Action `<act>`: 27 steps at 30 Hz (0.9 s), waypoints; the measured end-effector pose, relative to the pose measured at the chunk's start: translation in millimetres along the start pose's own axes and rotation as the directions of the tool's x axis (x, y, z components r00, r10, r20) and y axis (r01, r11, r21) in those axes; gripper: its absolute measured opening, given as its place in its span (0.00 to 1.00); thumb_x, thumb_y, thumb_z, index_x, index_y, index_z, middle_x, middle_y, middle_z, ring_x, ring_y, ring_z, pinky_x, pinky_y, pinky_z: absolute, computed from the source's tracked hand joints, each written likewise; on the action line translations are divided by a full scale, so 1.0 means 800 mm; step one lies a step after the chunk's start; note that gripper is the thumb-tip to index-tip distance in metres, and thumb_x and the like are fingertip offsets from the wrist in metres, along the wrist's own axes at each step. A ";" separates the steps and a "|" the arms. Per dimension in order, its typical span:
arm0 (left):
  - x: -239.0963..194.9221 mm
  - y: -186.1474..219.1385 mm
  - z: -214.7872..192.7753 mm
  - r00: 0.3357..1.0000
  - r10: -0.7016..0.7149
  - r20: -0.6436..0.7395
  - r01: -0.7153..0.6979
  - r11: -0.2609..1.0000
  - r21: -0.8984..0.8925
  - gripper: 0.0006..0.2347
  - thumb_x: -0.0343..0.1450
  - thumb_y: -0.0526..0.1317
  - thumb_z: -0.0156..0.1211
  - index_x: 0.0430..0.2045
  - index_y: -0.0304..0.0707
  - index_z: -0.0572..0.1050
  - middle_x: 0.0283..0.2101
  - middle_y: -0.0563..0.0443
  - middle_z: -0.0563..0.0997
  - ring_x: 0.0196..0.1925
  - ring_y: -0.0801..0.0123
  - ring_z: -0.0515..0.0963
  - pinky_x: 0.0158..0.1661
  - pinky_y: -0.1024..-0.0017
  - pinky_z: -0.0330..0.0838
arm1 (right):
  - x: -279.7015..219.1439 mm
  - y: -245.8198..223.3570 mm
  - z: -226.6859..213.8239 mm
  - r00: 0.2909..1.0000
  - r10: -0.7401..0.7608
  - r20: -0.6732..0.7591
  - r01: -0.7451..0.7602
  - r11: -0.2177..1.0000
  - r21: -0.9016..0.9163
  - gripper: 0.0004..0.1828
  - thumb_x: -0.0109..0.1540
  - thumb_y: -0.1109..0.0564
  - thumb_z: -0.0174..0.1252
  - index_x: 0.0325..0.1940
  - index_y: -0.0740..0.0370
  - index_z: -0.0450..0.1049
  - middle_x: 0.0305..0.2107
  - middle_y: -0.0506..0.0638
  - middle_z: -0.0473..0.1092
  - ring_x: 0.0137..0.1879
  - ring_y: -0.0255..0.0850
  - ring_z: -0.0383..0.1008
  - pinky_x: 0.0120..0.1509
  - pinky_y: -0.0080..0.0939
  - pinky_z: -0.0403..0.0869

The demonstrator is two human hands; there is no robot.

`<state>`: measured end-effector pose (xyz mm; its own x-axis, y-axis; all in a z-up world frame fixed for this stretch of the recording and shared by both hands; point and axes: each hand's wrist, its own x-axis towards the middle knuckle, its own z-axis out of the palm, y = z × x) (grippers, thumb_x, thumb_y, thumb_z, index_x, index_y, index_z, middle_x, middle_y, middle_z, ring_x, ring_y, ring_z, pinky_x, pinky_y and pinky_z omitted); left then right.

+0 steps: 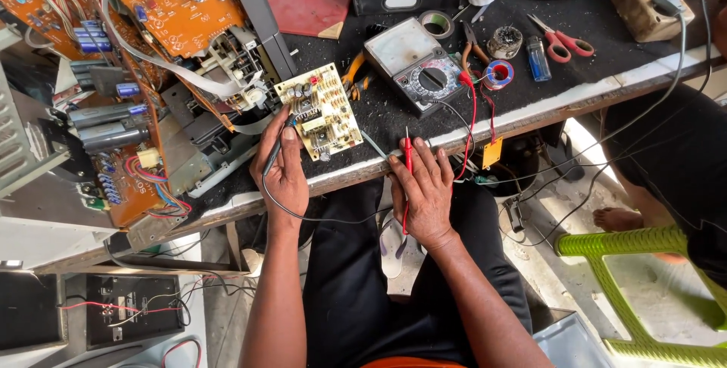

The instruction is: The person holds a small circuit board and uses a multimeter to test various components on it. They move the multimeter probes across different points on the board while holding it steady with their other hand.

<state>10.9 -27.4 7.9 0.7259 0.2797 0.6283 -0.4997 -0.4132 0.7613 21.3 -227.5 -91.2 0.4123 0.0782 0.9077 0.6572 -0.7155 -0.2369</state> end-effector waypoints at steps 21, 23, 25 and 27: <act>0.000 -0.020 -0.003 1.000 -0.008 0.006 0.008 1.000 -0.027 0.14 0.84 0.40 0.44 0.64 0.43 0.71 0.56 0.36 0.79 0.57 0.54 0.77 0.53 0.48 0.77 | -0.009 0.004 0.005 1.000 0.003 0.000 -0.003 1.000 0.002 0.20 0.64 0.59 0.63 0.61 0.56 0.77 0.64 0.58 0.71 0.73 0.54 0.67 0.80 0.58 0.54; -0.001 -0.021 -0.002 1.000 -0.009 0.004 0.009 1.000 -0.025 0.14 0.84 0.41 0.45 0.64 0.43 0.71 0.56 0.36 0.79 0.59 0.52 0.77 0.54 0.46 0.76 | -0.010 0.006 0.005 1.000 -0.002 0.005 0.002 1.000 0.001 0.19 0.64 0.59 0.63 0.61 0.56 0.77 0.64 0.58 0.71 0.72 0.54 0.67 0.79 0.58 0.54; -0.002 -0.020 -0.002 1.000 -0.010 0.003 0.010 1.000 -0.023 0.14 0.84 0.41 0.45 0.64 0.42 0.71 0.57 0.36 0.78 0.61 0.49 0.77 0.55 0.44 0.76 | -0.011 0.007 0.005 1.000 -0.006 0.011 0.006 1.000 0.000 0.19 0.64 0.59 0.62 0.60 0.56 0.77 0.63 0.58 0.71 0.72 0.54 0.67 0.79 0.58 0.54; -0.001 -0.020 -0.003 1.000 -0.005 0.009 0.005 1.000 -0.016 0.14 0.84 0.40 0.44 0.64 0.41 0.70 0.58 0.33 0.77 0.63 0.41 0.75 0.56 0.39 0.75 | -0.010 0.007 0.005 1.000 -0.012 0.008 0.012 1.000 0.001 0.20 0.64 0.60 0.62 0.61 0.57 0.77 0.64 0.58 0.70 0.72 0.55 0.67 0.79 0.59 0.55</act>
<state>17.1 -19.1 -4.1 0.7326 0.2743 0.6229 -0.5032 -0.3981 0.7670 24.1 -229.4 -101.1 0.4092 0.0923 0.9078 0.6628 -0.7138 -0.2262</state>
